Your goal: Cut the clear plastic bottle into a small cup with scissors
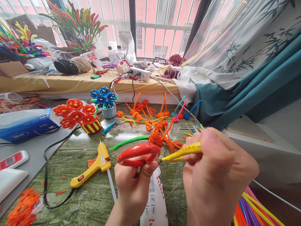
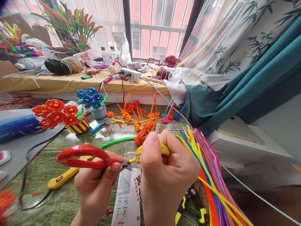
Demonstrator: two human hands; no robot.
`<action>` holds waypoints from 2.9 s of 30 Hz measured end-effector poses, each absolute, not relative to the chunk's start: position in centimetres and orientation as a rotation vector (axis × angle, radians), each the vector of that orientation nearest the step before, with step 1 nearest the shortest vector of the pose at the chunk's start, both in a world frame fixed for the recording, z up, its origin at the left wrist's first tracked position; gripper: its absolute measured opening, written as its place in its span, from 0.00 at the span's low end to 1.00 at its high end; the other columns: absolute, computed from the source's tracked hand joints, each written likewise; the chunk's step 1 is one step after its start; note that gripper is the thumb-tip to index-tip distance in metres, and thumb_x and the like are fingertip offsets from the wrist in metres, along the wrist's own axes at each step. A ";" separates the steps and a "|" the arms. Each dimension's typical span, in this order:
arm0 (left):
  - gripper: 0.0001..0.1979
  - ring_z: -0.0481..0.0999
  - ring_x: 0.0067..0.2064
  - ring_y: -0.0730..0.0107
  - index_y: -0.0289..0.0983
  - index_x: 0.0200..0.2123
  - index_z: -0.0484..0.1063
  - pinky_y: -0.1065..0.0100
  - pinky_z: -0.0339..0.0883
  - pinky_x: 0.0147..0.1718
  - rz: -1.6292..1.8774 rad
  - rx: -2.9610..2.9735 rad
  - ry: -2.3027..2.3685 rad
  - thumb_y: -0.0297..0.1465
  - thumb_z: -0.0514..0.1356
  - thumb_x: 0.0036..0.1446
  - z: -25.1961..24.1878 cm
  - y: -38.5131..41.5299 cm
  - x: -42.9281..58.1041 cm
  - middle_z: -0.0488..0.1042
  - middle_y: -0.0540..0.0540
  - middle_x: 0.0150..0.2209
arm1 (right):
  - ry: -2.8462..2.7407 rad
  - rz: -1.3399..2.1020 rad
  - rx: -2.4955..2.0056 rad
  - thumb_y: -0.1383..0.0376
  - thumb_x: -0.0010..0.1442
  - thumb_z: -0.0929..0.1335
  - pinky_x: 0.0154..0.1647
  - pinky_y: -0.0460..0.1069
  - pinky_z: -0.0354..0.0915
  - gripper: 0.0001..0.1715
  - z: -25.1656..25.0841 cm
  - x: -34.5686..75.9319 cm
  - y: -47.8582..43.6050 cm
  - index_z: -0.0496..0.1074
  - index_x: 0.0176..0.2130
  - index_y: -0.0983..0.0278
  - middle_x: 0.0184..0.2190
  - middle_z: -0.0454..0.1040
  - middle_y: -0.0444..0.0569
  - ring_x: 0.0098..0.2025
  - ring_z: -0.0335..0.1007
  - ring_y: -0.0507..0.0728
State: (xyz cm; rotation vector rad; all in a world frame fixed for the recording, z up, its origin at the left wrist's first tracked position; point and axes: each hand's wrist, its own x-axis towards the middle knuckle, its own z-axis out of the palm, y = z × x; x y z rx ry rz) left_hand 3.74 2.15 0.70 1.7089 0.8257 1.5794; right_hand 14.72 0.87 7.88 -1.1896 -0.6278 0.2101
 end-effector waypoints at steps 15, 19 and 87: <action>0.03 0.79 0.31 0.81 0.42 0.37 0.80 0.81 0.72 0.36 1.654 1.857 0.786 0.31 0.64 0.63 1.6 2.9 3.6 0.83 0.59 0.34 | -0.555 0.220 -1.199 0.63 0.55 0.67 0.21 0.47 0.45 0.24 8.3 14.4 0.6 0.48 0.19 0.59 0.18 0.43 0.38 0.22 0.46 0.49; 0.05 0.75 0.33 0.76 0.39 0.33 0.79 0.75 0.70 0.35 1.541 1.972 0.749 0.32 0.65 0.62 3.1 3.7 2.9 0.78 0.54 0.32 | -0.544 0.237 -1.219 0.62 0.53 0.67 0.20 0.48 0.45 0.23 8.5 14.3 0.5 0.49 0.19 0.59 0.17 0.45 0.38 0.21 0.49 0.49; 0.06 0.74 0.29 0.76 0.47 0.40 0.80 0.77 0.68 0.30 1.365 1.633 0.837 0.32 0.62 0.64 0.1 1.7 4.5 0.75 0.56 0.26 | -0.743 0.248 -1.052 0.64 0.56 0.69 0.11 0.43 0.43 0.24 7.7 15.8 0.6 0.55 0.15 0.61 0.12 0.48 0.37 0.15 0.49 0.48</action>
